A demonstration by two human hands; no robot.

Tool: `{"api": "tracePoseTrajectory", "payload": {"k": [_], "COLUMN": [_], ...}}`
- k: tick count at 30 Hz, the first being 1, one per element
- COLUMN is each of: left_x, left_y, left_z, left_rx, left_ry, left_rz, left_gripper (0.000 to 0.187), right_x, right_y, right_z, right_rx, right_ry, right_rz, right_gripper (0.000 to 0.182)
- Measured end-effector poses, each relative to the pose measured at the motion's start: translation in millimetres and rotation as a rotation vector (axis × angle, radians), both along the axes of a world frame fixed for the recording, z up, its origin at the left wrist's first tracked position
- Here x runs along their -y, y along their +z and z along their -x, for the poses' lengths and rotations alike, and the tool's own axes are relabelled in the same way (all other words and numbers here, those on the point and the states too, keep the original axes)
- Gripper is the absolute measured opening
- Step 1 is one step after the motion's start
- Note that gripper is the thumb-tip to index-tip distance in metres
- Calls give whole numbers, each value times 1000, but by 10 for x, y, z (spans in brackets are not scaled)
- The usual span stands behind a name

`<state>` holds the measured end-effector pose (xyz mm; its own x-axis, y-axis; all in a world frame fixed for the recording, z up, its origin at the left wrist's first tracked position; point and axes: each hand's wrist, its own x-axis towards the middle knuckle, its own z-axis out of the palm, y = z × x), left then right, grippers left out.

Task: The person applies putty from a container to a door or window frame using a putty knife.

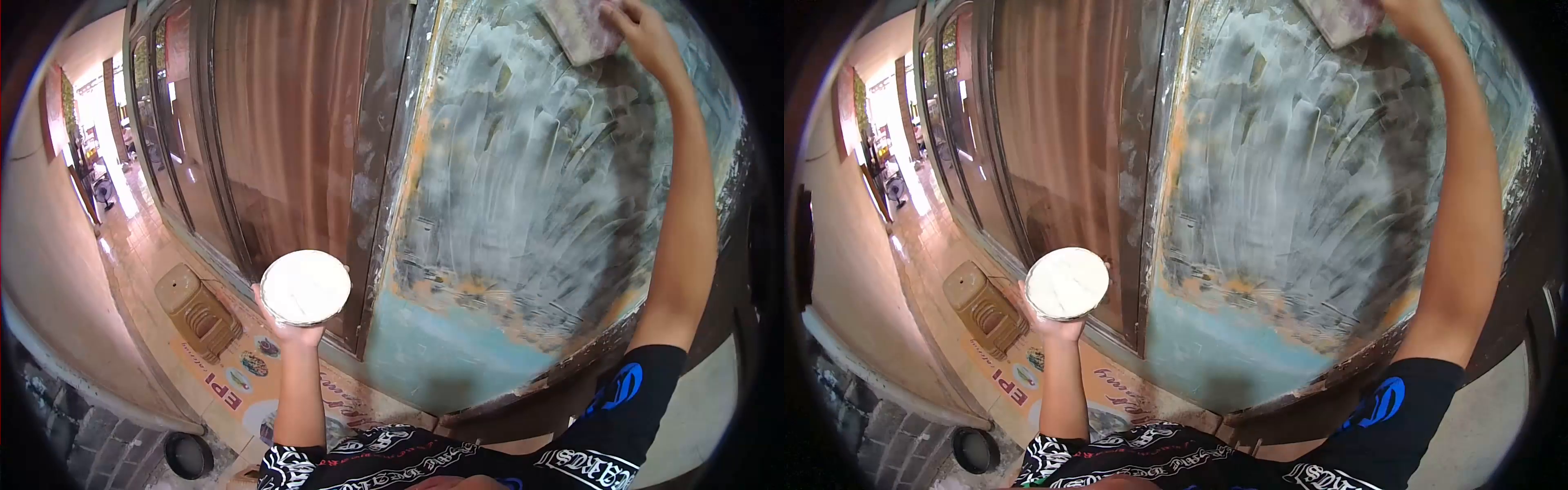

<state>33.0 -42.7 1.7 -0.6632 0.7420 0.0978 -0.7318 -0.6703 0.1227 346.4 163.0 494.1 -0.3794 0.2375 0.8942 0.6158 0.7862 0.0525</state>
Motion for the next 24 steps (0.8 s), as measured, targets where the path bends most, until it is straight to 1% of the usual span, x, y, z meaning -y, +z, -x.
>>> {"api": "tracePoseTrajectory", "payload": {"k": [1, 2, 3, 4, 5, 6, 7, 9, 10, 12, 14, 15, 17, 18, 19, 20, 21, 22, 23, 24], "left_x": [-7, -36, -68, -100, -129, -164, -180, -188, -198, -189, -171, -208, -196, -184, -227, -232, -235, -221, -194, -184], "left_y": [-29, -73, -113, -125, -136, -143, -162, -141, -131, -140, -165, -225, -182, -175, -288, -270, -231, -187, -116, -90], "left_z": [11, 32, 38, 41, 29, 25, 29, 2, -4, 3, 21, 48, 15, -7, 46, 28, -3, -42, -91, -119], "left_rx": [3, -12, -27, -28, -24, -21, -57, -76, -84, -81, -70, -30, -31, -34, -46, -47, -57, -67, -82, -84], "left_ry": [4, -11, -27, -27, -33, -37, -103, -120, -132, -128, -121, -84, -95, -109, -125, -128, -138, -150, -163, -163], "left_rz": [-3, 5, 13, 10, 13, 13, -37, -59, -80, -80, -77, -64, -83, -93, -87, -88, -84, -76, -62, -65], "left_gripper": [80, 80, 79, 79, 79, 78, 77, 78, 78, 78, 78, 87, 88, 88, 88, 88, 85, 82, 83, 83], "right_x": [-371, -165, 14, -10, 120, 105, 68, -14, -40, -476, 162, 55, -295, -138, 62, 307, 236, 250, 183, 119], "right_y": [3, -342, -664, -900, -1143, -1266, -1245, -991, -731, -77, -102, -28, 132, -202, -491, -793, -1105, -1319, -1474, -1526], "right_z": [-135, 51, 237, 360, 501, 598, 635, 633, 551, 160, 172, 99, -95, 114, 289, 449, 569, 630, 686, 715], "right_rx": [191, 253, 341, 384, 416, 442, 417, 335, 283, 177, -114, -114, 110, 178, 262, 369, 381, 462, 538, 585], "right_ry": [73, 89, -52, 5, -44, -160, -213, -306, -344, -234, -148, -146, 80, 161, 156, 65, 5, 14, -98, -180], "right_rz": [10, 23, -116, -59, -65, -125, -155, -209, -235, -387, -217, -221, -19, -167, -64, -26, -156, -85, -29, -94], "right_gripper": [26, 24, 22, 22, 22, 23, 25, 29, 30, 28, 27, 27, 26, 23, 23, 22, 22, 22, 20, 20]}}
